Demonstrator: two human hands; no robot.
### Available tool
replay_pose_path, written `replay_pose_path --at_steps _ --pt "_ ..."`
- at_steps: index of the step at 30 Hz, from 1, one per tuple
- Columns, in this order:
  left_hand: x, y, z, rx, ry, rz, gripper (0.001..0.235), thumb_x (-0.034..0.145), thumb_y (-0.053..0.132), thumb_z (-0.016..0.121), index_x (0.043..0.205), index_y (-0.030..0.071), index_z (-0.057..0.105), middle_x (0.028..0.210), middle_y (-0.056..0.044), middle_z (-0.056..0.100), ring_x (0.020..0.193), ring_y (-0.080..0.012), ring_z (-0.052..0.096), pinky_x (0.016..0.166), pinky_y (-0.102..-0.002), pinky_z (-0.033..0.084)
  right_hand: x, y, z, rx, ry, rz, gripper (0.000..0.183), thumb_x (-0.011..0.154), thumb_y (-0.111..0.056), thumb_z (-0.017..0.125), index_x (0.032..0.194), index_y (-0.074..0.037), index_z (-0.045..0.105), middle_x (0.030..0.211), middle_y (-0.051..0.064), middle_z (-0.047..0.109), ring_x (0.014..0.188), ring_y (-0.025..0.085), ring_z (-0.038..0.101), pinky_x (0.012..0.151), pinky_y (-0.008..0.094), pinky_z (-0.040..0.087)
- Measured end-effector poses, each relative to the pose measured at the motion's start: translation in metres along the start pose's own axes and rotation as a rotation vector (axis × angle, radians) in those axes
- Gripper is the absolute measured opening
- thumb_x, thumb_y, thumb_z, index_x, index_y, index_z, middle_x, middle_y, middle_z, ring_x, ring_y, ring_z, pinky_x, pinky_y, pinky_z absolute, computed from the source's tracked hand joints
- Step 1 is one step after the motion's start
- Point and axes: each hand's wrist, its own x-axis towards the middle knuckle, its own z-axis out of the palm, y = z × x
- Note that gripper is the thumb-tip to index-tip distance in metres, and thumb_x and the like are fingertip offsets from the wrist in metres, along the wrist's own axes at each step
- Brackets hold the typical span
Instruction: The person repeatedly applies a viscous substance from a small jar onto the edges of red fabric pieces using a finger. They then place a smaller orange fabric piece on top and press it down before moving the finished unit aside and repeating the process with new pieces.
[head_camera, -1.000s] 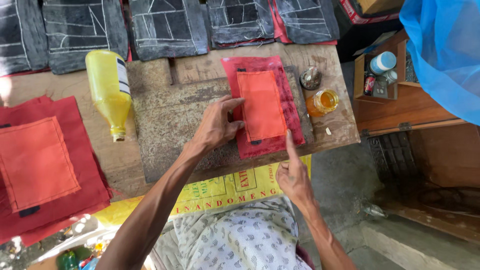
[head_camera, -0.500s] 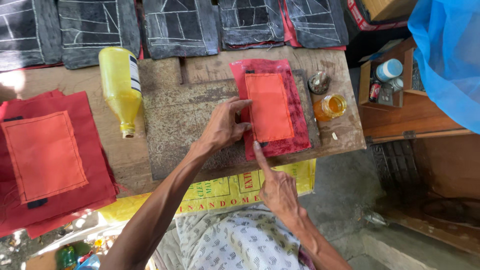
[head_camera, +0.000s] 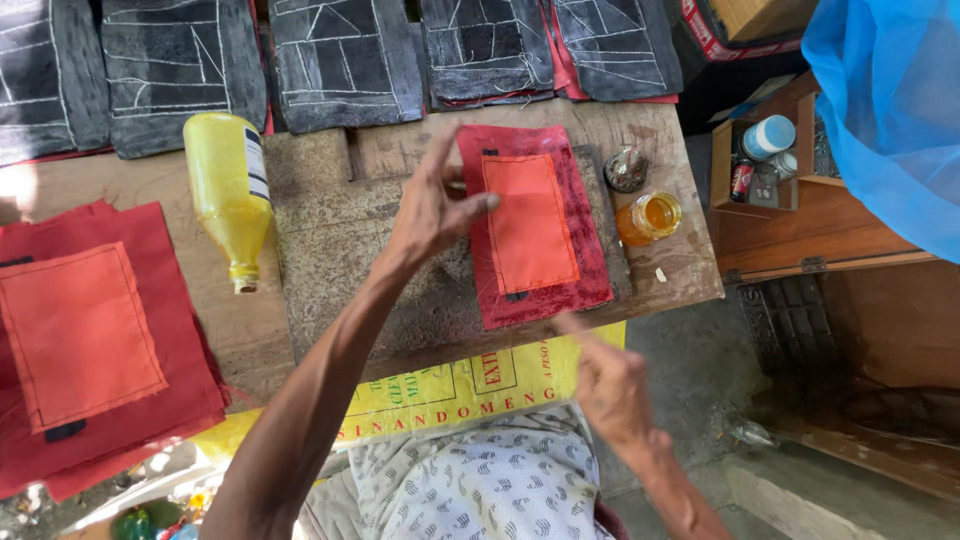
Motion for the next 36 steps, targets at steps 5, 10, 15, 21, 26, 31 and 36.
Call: replay_pose_path --at_steps 5,10,15,21,26,31,36 --pt "0.074 -0.004 0.003 0.191 0.115 0.375 0.118 0.068 0.025 0.103 0.149 -0.011 0.024 0.149 -0.037 0.039 0.133 -0.0484 0.045 0.108 -0.054 0.039 -0.014 0.018 -0.019 -0.549 -0.442 0.494 0.105 0.07 0.002 0.064 0.161 -0.029 0.023 0.069 0.023 0.068 0.065 0.044 0.067 0.063 0.056 0.053" --pt "0.115 0.024 0.01 0.481 -0.182 0.25 0.102 0.064 0.02 0.096 0.144 -0.006 0.039 0.141 -0.03 0.051 0.126 -0.0423 0.056 0.108 -0.044 0.045 0.003 0.028 -0.028 -0.455 -0.448 0.341 0.096 0.072 0.005 0.06 0.158 -0.026 0.031 0.073 0.021 0.069 0.065 0.043 0.068 0.063 0.056 0.052" --pt "0.116 0.074 0.021 0.836 -0.404 0.191 0.064 0.063 0.014 0.093 0.114 -0.005 0.059 0.111 -0.025 0.07 0.108 -0.0377 0.067 0.091 -0.044 0.056 0.044 0.047 -0.071 -0.015 0.083 -0.158 0.047 0.086 0.007 0.05 0.123 -0.015 0.068 0.098 0.019 0.07 0.089 0.034 0.071 0.076 0.042 0.056" --pt "0.096 0.11 0.019 0.994 -0.601 0.154 0.018 0.064 0.002 0.08 0.067 -0.001 0.062 0.076 -0.016 0.069 0.073 -0.0269 0.07 0.061 -0.042 0.058 0.095 0.091 -0.105 -0.437 -0.082 0.031 0.053 0.066 0.008 0.064 0.112 -0.012 0.08 0.142 0.017 0.054 0.136 0.038 0.039 0.11 0.049 0.035" --pt "0.06 0.132 0.001 1.008 -0.702 0.248 0.012 0.063 -0.01 0.061 0.07 0.0 0.058 0.064 -0.011 0.062 0.058 -0.0251 0.056 0.046 -0.045 0.045 0.111 0.122 -0.098 -0.527 -0.246 -0.007 0.054 0.056 0.005 0.071 0.105 -0.014 0.082 0.157 0.018 0.041 0.144 0.042 0.028 0.113 0.059 0.026" --pt "0.027 0.159 -0.056 0.753 -0.623 0.363 0.015 0.069 0.001 0.077 0.071 -0.001 0.063 0.065 -0.012 0.066 0.057 -0.0205 0.061 0.048 -0.04 0.047 0.106 0.139 -0.105 -0.146 -0.03 0.093 0.053 0.072 0.007 0.058 0.114 -0.016 0.08 0.151 0.011 0.056 0.146 0.033 0.042 0.126 0.049 0.031" --pt "-0.016 0.118 -0.079 -0.001 -0.388 -0.031 0.018 0.072 -0.004 0.081 0.086 0.002 0.072 0.076 -0.007 0.077 0.062 -0.0152 0.074 0.059 -0.032 0.061 0.083 0.135 -0.114 0.045 -0.079 0.15 0.052 0.071 0.007 0.055 0.117 -0.009 0.074 0.141 0.011 0.062 0.135 0.031 0.052 0.119 0.044 0.034"
